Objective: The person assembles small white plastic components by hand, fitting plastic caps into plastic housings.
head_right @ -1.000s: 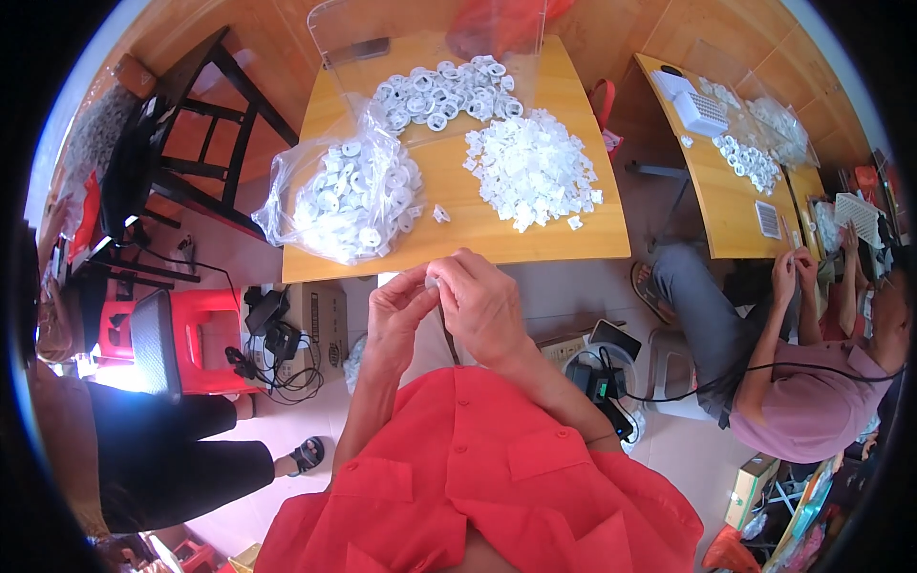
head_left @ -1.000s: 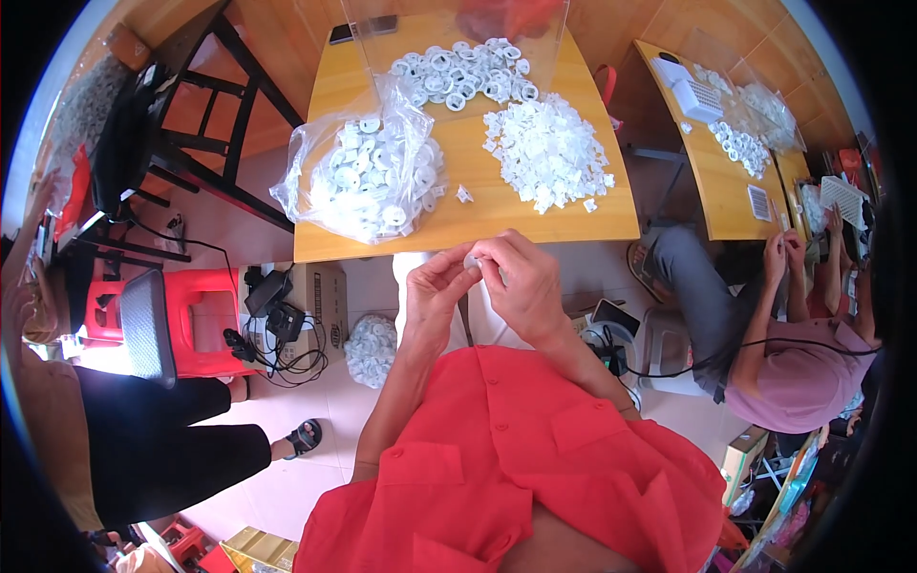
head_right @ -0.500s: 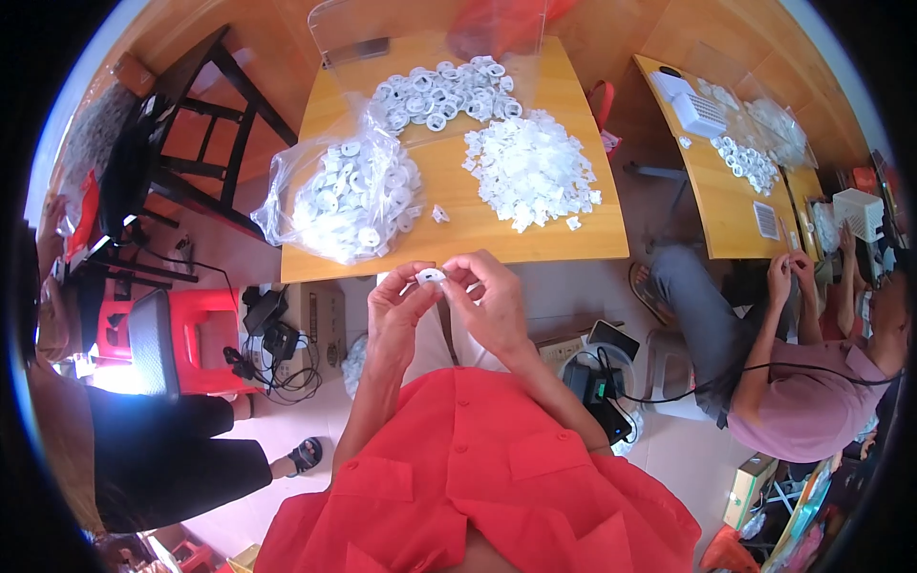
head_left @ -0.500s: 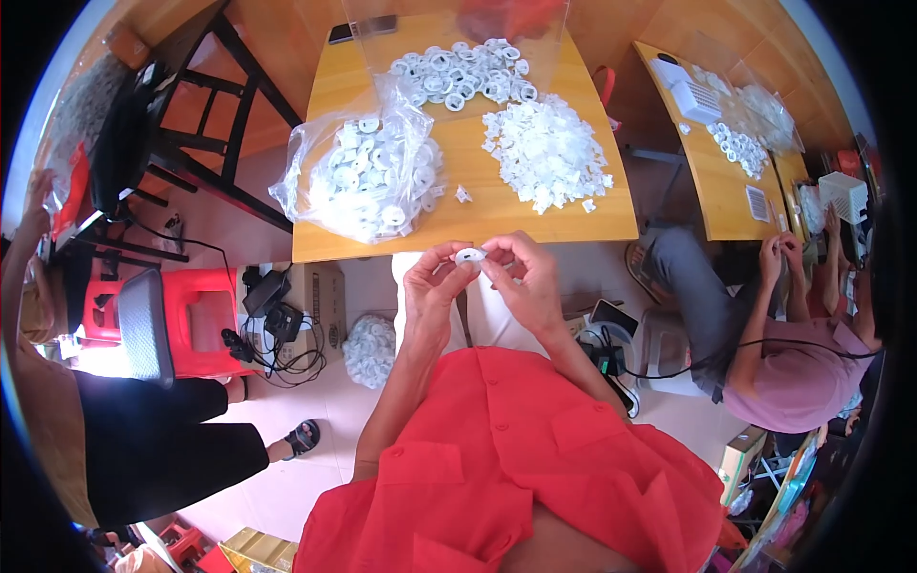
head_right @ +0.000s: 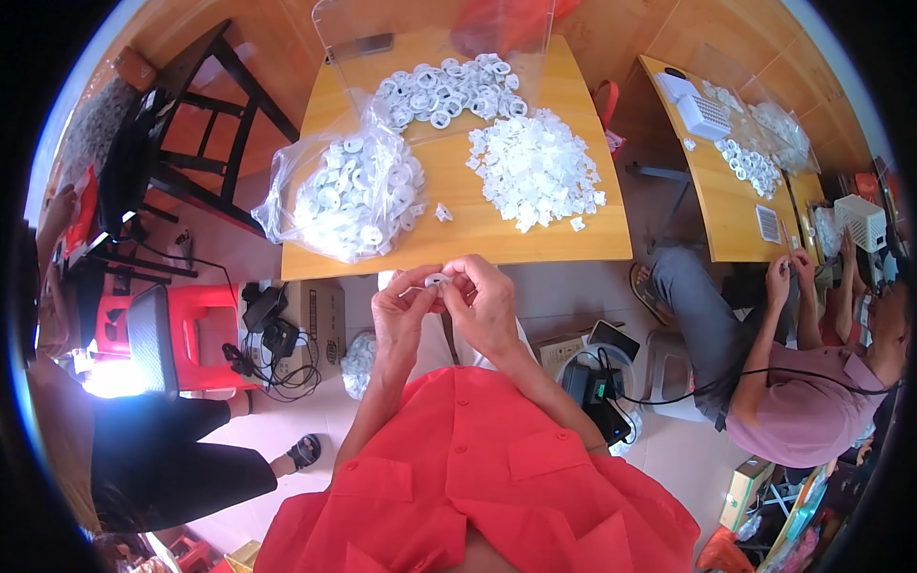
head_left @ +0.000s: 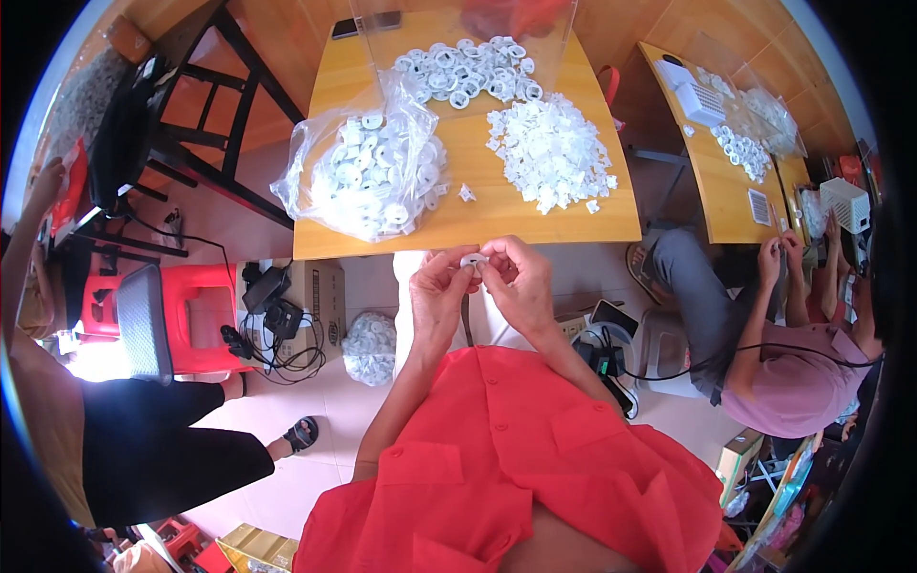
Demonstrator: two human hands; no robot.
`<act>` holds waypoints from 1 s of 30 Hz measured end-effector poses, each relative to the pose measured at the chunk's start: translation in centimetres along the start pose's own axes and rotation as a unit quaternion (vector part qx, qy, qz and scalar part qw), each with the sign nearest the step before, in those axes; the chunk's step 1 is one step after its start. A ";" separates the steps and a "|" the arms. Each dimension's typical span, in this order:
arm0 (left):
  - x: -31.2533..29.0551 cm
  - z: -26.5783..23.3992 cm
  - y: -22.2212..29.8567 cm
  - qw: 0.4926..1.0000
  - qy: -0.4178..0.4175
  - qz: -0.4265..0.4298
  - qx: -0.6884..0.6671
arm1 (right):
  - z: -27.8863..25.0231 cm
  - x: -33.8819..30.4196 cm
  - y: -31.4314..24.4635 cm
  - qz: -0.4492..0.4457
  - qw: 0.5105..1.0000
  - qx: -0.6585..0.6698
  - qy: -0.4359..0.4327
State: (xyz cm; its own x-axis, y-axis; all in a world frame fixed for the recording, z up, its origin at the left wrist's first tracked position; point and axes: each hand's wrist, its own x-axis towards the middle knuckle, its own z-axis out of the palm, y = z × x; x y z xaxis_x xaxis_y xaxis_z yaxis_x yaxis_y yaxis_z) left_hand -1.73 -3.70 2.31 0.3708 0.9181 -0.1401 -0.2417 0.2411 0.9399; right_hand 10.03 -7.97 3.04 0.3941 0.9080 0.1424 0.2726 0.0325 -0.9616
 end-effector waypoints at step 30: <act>9.0 1.1 -1.6 0.838 0.008 0.194 0.509 | -4.6 1.2 9.0 -0.009 0.980 -0.088 0.176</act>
State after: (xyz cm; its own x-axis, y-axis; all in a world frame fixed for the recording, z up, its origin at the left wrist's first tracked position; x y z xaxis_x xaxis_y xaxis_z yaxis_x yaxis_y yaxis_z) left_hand 3.00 3.84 -0.10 0.4273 0.8714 0.2412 0.5529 -0.4629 0.6928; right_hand 16.96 -8.45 -4.34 0.6577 0.7067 0.2610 0.4176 -0.0536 -0.9071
